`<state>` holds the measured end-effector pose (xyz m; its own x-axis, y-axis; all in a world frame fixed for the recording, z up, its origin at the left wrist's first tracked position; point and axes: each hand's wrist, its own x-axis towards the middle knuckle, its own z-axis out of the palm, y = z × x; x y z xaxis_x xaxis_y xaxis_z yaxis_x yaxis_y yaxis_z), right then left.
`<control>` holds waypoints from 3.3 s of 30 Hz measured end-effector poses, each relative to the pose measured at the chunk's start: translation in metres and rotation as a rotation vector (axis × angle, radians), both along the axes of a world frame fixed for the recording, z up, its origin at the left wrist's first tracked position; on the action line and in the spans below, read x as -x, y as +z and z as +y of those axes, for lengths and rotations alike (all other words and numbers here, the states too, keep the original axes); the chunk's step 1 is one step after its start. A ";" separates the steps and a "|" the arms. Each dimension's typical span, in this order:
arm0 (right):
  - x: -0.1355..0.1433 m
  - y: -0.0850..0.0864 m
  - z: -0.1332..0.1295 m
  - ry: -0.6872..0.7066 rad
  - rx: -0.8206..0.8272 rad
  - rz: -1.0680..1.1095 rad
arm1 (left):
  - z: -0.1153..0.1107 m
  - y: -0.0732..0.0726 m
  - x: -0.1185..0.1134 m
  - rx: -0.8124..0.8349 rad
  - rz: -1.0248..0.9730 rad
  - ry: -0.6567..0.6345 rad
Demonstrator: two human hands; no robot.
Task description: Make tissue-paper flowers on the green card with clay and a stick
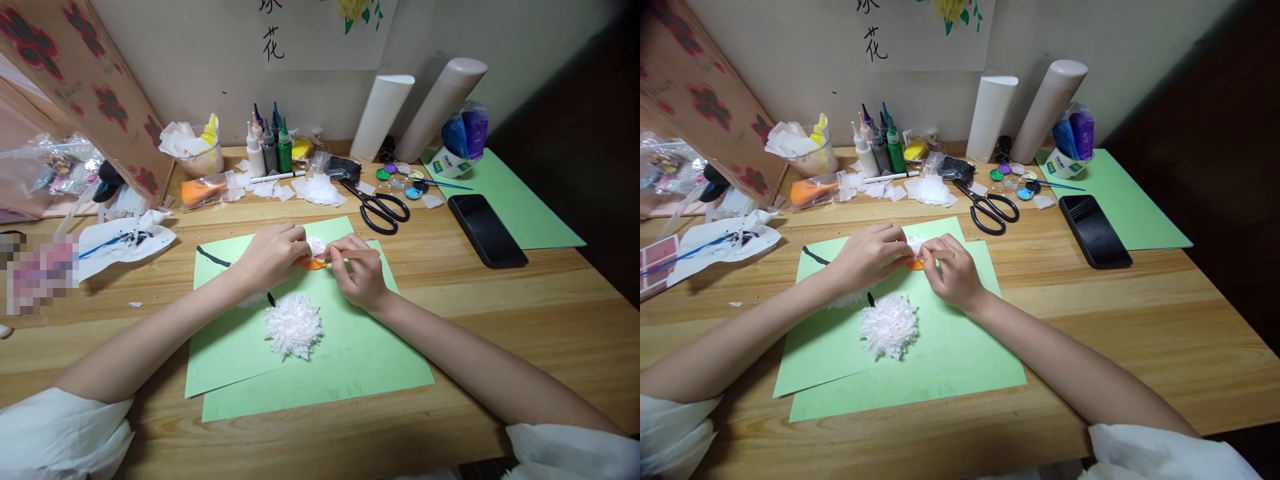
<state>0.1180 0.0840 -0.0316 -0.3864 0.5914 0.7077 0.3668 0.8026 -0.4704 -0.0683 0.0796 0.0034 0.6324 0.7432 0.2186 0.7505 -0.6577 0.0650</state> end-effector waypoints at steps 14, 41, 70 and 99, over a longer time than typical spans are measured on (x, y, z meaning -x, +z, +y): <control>0.002 -0.002 0.003 -0.017 0.016 -0.102 | 0.000 0.000 0.001 0.001 -0.004 0.028; 0.000 -0.008 0.002 -0.021 0.461 0.347 | 0.047 -0.019 0.069 0.119 -0.079 0.341; -0.003 -0.009 0.002 0.016 0.413 0.311 | 0.043 -0.008 0.072 0.005 -0.406 0.336; -0.008 -0.002 -0.004 0.085 -0.042 0.287 | -0.006 0.003 -0.008 0.533 -0.570 0.159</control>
